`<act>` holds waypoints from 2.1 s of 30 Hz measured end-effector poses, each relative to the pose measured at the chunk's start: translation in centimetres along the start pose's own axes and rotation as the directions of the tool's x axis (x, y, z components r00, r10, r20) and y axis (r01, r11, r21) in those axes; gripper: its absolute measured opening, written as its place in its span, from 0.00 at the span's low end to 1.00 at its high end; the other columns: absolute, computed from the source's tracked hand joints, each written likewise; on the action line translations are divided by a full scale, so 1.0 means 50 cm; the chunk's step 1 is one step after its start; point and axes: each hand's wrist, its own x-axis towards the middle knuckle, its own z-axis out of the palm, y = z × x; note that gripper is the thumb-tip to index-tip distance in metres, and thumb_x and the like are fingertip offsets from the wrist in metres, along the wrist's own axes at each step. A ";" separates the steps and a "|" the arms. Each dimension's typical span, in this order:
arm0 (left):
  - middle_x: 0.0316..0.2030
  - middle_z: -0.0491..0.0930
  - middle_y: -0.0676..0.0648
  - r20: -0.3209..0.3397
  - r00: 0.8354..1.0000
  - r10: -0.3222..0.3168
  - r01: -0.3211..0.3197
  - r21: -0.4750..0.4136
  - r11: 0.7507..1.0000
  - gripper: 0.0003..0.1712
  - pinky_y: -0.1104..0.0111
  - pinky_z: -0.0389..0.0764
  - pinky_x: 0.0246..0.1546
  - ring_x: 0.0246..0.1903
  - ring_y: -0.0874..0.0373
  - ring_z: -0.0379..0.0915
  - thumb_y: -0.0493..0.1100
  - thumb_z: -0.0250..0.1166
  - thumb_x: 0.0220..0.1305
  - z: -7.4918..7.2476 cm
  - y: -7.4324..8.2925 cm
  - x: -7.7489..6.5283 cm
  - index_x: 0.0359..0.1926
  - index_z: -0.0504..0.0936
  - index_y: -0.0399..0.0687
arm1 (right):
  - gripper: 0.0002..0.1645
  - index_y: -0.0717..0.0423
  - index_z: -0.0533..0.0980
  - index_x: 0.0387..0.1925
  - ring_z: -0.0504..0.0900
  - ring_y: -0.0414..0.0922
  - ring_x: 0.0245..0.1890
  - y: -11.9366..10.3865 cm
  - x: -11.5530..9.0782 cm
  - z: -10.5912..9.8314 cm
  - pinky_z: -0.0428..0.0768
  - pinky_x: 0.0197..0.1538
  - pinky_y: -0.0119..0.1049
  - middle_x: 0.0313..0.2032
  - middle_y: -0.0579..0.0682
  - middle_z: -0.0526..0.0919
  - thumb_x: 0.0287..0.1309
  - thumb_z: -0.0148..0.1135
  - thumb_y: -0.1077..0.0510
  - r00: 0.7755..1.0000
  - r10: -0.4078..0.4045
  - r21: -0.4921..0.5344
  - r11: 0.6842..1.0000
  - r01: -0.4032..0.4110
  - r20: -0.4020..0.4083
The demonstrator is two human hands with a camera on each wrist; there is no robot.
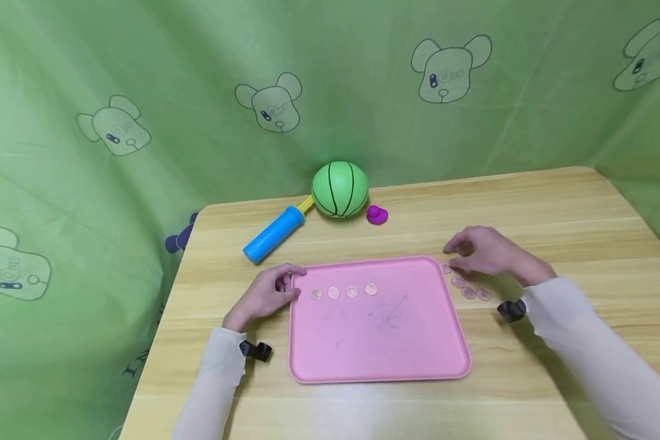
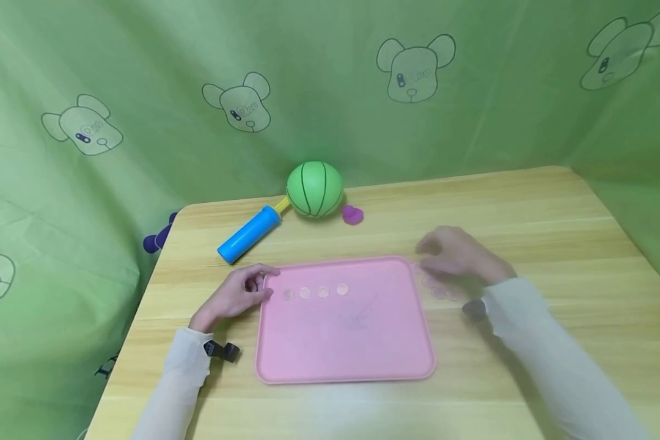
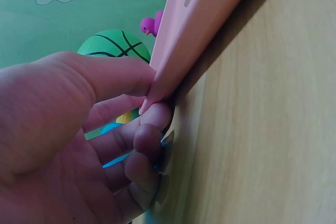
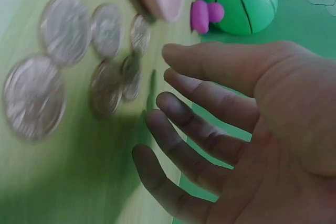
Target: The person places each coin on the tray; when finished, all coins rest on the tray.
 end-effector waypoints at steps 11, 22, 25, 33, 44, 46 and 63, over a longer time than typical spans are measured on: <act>0.35 0.78 0.47 0.003 1.000 -0.005 0.005 -0.006 1.000 0.24 0.74 0.73 0.32 0.32 0.59 0.71 0.34 0.73 0.69 0.000 0.000 0.001 0.65 0.85 0.46 | 0.12 0.58 0.86 0.42 0.79 0.43 0.33 0.026 -0.003 0.007 0.76 0.45 0.41 0.31 0.46 0.84 0.61 0.78 0.56 0.999 0.042 -0.048 0.998 -0.041 0.034; 0.34 0.78 0.48 0.000 1.000 -0.005 0.005 -0.005 1.000 0.24 0.73 0.73 0.32 0.31 0.59 0.71 0.35 0.73 0.69 0.001 -0.004 -0.001 0.65 0.85 0.47 | 0.14 0.59 0.85 0.42 0.78 0.47 0.39 0.023 -0.011 0.011 0.77 0.45 0.40 0.37 0.51 0.84 0.61 0.79 0.55 0.994 0.094 -0.057 0.994 -0.091 0.052; 0.34 0.78 0.48 0.001 1.000 -0.006 0.006 -0.001 1.000 0.24 0.73 0.73 0.32 0.31 0.59 0.71 0.35 0.73 0.70 0.001 -0.004 0.001 0.65 0.85 0.47 | 0.14 0.60 0.84 0.41 0.78 0.47 0.38 0.023 -0.009 0.009 0.78 0.45 0.40 0.36 0.52 0.84 0.62 0.79 0.56 0.993 0.094 -0.057 0.994 -0.090 0.067; 0.34 0.78 0.47 -0.005 1.000 -0.015 0.015 0.000 1.000 0.24 0.73 0.71 0.32 0.31 0.58 0.70 0.35 0.73 0.70 -0.001 -0.002 0.003 0.66 0.85 0.46 | 0.09 0.60 0.83 0.36 0.79 0.44 0.37 0.024 0.004 0.000 0.80 0.47 0.40 0.33 0.49 0.85 0.68 0.72 0.58 0.980 0.070 -0.045 0.997 -0.063 0.187; 0.35 0.78 0.47 -0.005 1.000 -0.014 0.014 0.009 1.000 0.24 0.73 0.72 0.32 0.32 0.58 0.70 0.35 0.73 0.70 -0.002 -0.002 0.003 0.65 0.85 0.46 | 0.12 0.63 0.77 0.43 0.80 0.47 0.38 0.004 0.004 0.011 0.80 0.46 0.43 0.37 0.54 0.82 0.65 0.73 0.64 0.990 0.080 -0.023 0.997 -0.077 0.116; 0.35 0.78 0.47 -0.005 1.000 -0.015 0.015 0.006 1.000 0.24 0.73 0.72 0.32 0.32 0.58 0.70 0.35 0.73 0.70 -0.002 -0.002 0.003 0.65 0.85 0.46 | 0.13 0.63 0.76 0.45 0.79 0.48 0.38 0.001 0.005 0.012 0.80 0.46 0.43 0.37 0.54 0.81 0.64 0.72 0.65 0.989 0.083 -0.019 0.997 -0.081 0.122; 0.35 0.78 0.47 -0.002 1.000 -0.022 0.022 0.002 1.000 0.24 0.73 0.72 0.33 0.33 0.58 0.71 0.35 0.73 0.70 -0.002 -0.001 0.002 0.66 0.85 0.47 | 0.15 0.61 0.81 0.46 0.84 0.44 0.40 -0.036 0.006 0.026 0.84 0.44 0.28 0.40 0.54 0.87 0.62 0.79 0.61 0.998 -0.003 0.215 0.976 0.016 -0.057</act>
